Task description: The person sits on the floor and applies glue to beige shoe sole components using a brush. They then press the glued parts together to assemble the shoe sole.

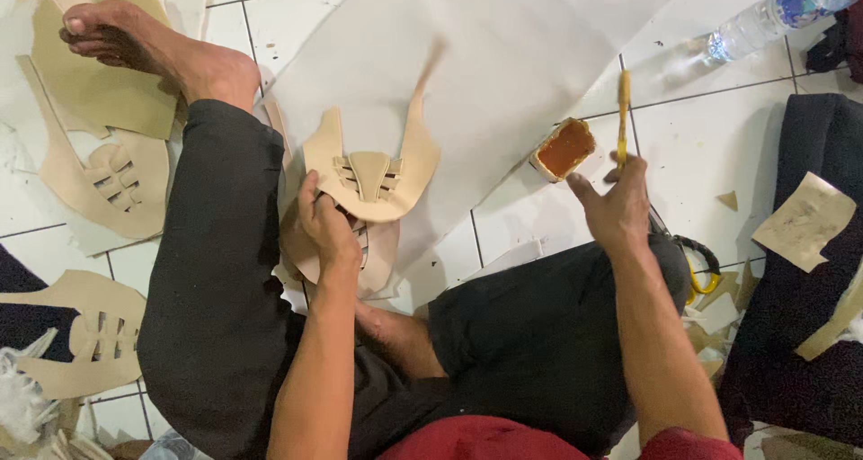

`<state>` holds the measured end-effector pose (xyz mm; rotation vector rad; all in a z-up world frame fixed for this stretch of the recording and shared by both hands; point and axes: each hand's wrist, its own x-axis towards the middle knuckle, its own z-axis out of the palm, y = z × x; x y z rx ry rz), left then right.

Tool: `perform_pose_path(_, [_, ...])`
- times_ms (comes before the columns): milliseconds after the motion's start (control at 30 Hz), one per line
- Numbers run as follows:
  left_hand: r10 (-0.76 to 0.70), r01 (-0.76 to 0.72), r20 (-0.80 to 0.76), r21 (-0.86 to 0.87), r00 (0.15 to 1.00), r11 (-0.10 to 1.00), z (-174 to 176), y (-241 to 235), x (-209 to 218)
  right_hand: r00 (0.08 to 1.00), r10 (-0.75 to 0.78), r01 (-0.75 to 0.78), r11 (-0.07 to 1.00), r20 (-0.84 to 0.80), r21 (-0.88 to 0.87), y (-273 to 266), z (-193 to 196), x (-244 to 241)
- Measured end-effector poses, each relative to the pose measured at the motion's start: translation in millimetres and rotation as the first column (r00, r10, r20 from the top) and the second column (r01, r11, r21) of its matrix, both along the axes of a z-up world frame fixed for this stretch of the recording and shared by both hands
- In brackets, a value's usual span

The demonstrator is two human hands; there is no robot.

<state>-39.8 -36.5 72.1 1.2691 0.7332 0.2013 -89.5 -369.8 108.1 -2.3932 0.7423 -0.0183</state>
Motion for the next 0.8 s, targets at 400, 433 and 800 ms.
perform_pose_path(400, [0.126, -0.144, -0.155, -0.107, 0.980, 0.984, -23.5, -12.7, -2.8, 0.945, 0.256, -0.270, 0.962, -0.205, -0.042, 12.5, 18.9, 40.2])
perform_pose_path(433, [0.124, -0.142, -0.156, -0.107, 0.980, 0.984, -18.0, -14.5, -3.2, 0.945, 0.254, -0.268, 0.962, -0.206, -0.043, 12.6, 16.7, 41.3])
perform_pose_path(800, [-0.455, 0.474, 0.363, 0.043, 0.813, 0.880, 107.8, -55.7, 18.1, 0.972, 0.011, -0.038, 0.993, -0.235, -0.108, -37.7, 7.9, 45.4])
